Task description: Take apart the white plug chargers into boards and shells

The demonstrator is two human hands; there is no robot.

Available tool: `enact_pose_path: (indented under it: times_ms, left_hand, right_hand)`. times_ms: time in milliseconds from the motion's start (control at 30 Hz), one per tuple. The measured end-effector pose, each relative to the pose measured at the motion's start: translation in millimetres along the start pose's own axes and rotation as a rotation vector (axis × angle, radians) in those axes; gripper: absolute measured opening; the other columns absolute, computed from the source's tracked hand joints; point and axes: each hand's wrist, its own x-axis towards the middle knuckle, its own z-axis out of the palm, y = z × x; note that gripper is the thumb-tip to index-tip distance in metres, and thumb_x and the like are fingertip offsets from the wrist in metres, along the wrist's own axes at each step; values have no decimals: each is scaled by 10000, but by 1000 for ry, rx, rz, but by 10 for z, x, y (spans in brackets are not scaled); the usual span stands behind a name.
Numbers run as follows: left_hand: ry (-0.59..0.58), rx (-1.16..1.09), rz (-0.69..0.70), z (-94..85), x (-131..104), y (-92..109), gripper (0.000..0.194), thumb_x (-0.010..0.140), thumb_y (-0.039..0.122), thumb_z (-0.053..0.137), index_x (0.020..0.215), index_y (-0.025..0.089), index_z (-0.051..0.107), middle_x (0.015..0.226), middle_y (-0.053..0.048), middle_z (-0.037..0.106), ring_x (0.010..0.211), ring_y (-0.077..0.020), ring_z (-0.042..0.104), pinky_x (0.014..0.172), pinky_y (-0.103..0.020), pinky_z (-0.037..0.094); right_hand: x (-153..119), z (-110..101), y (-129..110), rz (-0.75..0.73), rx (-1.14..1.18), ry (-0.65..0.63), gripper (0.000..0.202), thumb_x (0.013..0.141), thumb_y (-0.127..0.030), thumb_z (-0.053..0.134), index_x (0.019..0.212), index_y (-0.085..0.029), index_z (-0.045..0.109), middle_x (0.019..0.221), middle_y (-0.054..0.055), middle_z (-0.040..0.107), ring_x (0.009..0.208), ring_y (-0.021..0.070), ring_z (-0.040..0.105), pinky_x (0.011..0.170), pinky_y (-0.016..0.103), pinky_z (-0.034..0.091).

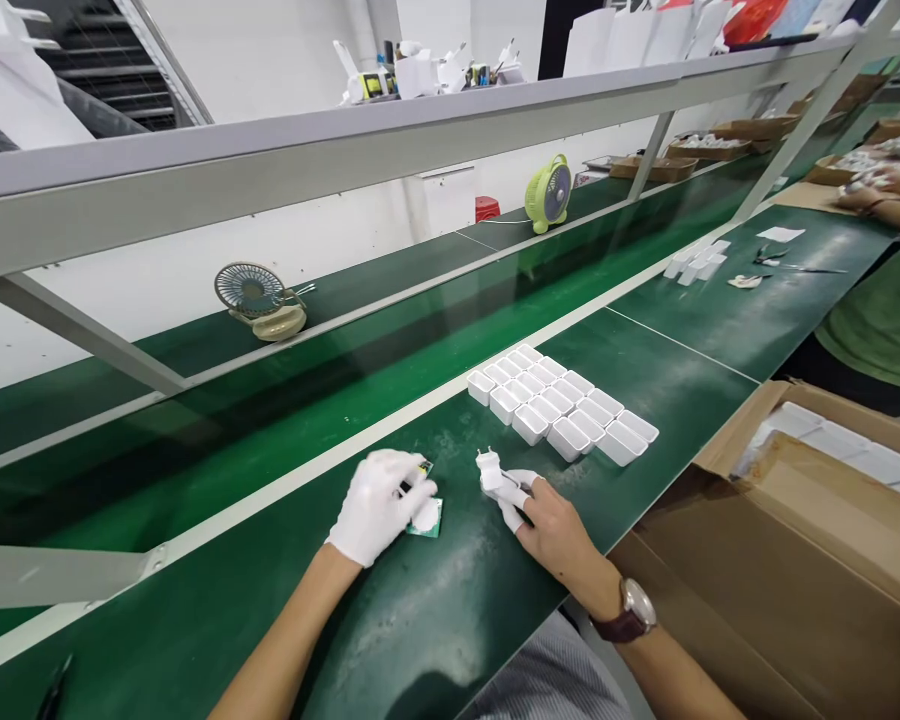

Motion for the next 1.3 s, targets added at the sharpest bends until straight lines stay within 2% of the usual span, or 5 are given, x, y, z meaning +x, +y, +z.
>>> enact_pose_path:
  times_ms: [167,567,900,1133,1300]
  left_hand:
    - [-373,58,227,-199,-175,320,236,747,299,773,936,233,649,951,-65,687,941,-282,651,837,-401,482]
    - [-193,271,-3,-84,9,81,349,1010,328,371,1022,198,694,756,-98,667,746,-268,629,698,-370,458]
    - [-86,-25,-26,-287,-10,382,336,968,395,493,1160,211,699,1024,-92,732,969,-267,644,919,-416,488]
    - [-498,-912,-286,-399,-134,746,279,854,409,641,1018,191,697,822,-30,732,694,-180,645,619,-301,520]
    - [-278,-838,-414,-344,-170,364,319,800,482,701,903,181,727,804,-46,735,726,-211,656,655,-323,536]
  right_hand:
    - [53,-53,-19,275,562,-23,286,930,-276,612,1204,-284,691,1197,103,662,1013,246,660,863,410,590]
    - [17,-151,-288,965,1666,62,338,894,-375,683,1194,-220,687,1175,76,706,856,185,698,787,344,614]
    - [47,-199,-342,915,1636,-6,323,908,-418,649,1159,-217,685,1023,70,719,769,170,680,661,290,594]
    - [148,-243,-651,307,1007,-148,276,920,-249,648,1188,-302,690,1305,80,620,1102,243,625,872,365,562]
    - [96,-136,-660,152,659,-87,415,962,-222,569,1362,-332,562,1487,91,461,1108,229,637,991,406,535]
